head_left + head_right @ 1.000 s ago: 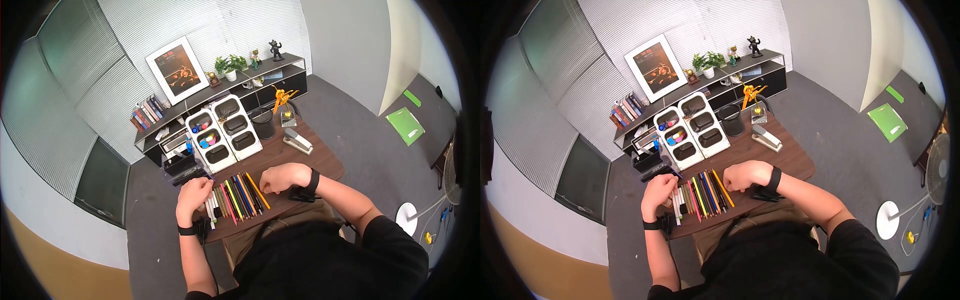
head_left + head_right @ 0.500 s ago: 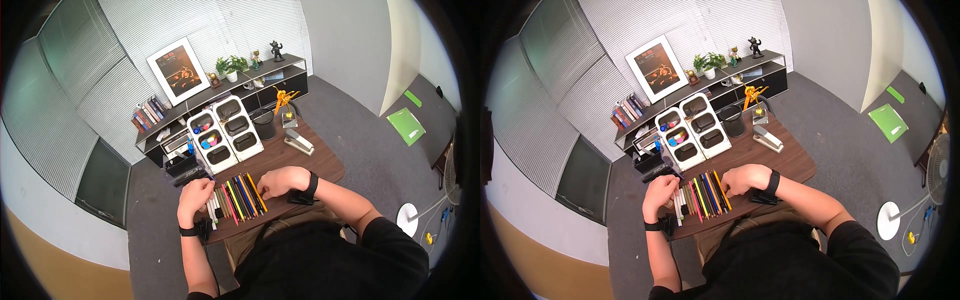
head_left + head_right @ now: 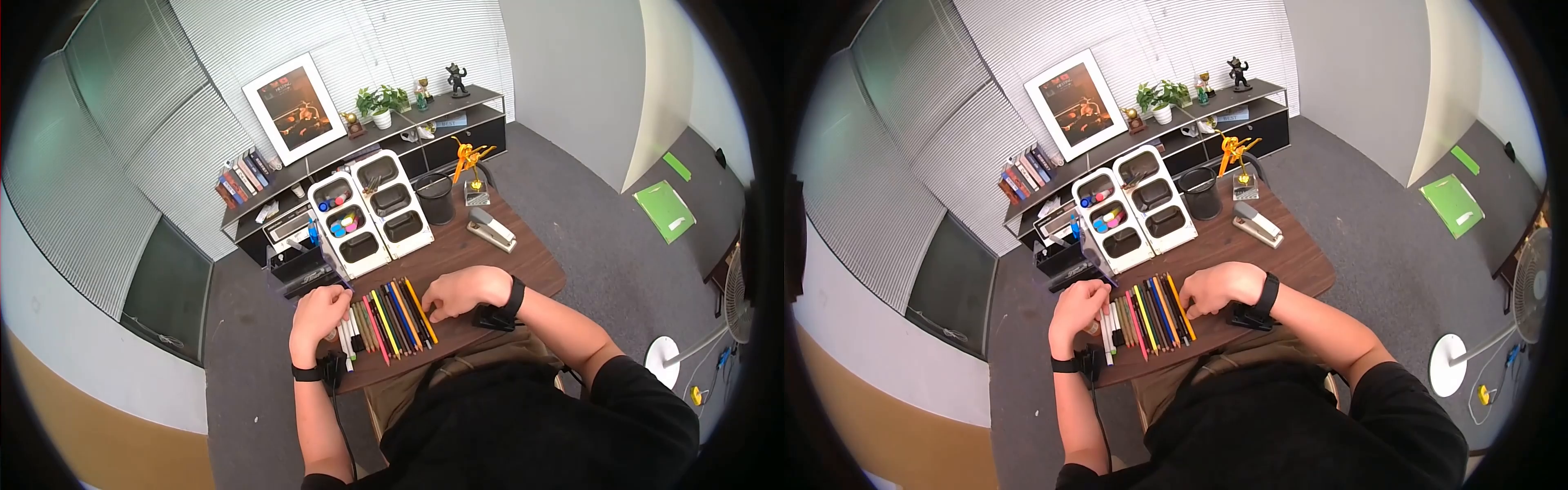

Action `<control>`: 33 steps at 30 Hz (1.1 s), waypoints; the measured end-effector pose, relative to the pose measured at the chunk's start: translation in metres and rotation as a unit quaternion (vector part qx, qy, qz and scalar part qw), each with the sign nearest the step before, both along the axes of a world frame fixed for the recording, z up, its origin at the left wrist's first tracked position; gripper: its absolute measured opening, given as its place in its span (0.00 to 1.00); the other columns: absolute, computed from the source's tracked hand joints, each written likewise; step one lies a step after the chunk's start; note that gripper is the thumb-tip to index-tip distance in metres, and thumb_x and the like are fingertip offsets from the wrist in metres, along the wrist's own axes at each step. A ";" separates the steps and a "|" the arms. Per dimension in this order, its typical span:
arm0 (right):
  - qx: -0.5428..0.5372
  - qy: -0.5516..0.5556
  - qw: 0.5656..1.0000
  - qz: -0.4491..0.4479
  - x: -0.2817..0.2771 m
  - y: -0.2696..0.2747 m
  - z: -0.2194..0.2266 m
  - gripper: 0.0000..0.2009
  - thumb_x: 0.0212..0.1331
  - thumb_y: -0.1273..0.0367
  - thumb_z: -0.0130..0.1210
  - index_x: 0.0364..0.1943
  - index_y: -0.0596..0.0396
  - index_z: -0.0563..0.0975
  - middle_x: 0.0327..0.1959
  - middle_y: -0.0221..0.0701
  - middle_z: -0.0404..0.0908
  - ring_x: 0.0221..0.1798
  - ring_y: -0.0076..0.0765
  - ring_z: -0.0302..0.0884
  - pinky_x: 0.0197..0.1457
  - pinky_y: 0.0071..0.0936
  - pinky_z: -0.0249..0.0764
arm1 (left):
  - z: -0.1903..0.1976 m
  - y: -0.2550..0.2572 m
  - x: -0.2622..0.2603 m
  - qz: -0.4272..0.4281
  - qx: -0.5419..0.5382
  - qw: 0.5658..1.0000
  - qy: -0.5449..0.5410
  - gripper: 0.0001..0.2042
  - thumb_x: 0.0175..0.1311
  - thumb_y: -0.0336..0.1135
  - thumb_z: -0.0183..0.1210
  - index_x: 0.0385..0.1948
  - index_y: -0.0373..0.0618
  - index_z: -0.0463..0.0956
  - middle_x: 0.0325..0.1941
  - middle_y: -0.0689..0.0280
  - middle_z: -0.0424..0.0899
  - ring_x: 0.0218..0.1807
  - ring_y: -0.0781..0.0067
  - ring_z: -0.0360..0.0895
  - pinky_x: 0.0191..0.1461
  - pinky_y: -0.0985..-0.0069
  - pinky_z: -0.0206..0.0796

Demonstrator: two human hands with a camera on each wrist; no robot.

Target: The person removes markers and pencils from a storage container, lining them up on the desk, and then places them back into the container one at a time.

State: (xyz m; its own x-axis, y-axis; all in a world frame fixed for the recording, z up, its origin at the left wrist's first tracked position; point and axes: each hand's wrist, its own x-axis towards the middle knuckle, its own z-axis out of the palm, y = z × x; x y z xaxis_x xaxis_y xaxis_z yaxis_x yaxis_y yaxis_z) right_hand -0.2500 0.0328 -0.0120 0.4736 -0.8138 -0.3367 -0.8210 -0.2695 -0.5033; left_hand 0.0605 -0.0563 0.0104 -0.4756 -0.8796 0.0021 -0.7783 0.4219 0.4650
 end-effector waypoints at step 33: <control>-0.497 -0.047 0.865 -0.046 -0.027 -0.083 0.053 0.31 0.60 0.74 0.69 0.70 0.62 0.78 0.87 0.45 0.60 0.82 0.57 0.64 0.83 0.51 0.70 | 0.001 0.001 0.002 -0.007 -0.011 1.000 0.014 0.21 0.77 0.49 0.56 0.31 0.41 0.87 0.24 0.65 0.89 0.28 0.65 0.89 0.40 0.66 0.79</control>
State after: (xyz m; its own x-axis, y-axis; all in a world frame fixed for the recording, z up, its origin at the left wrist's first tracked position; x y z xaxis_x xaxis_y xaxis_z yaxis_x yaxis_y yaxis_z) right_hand -0.2774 -0.0500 0.0408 0.3782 -0.7152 0.5878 -0.8307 -0.5424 -0.1255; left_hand 0.0622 -0.0549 0.0110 -0.4880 -0.8721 0.0354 -0.7586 0.4439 0.4770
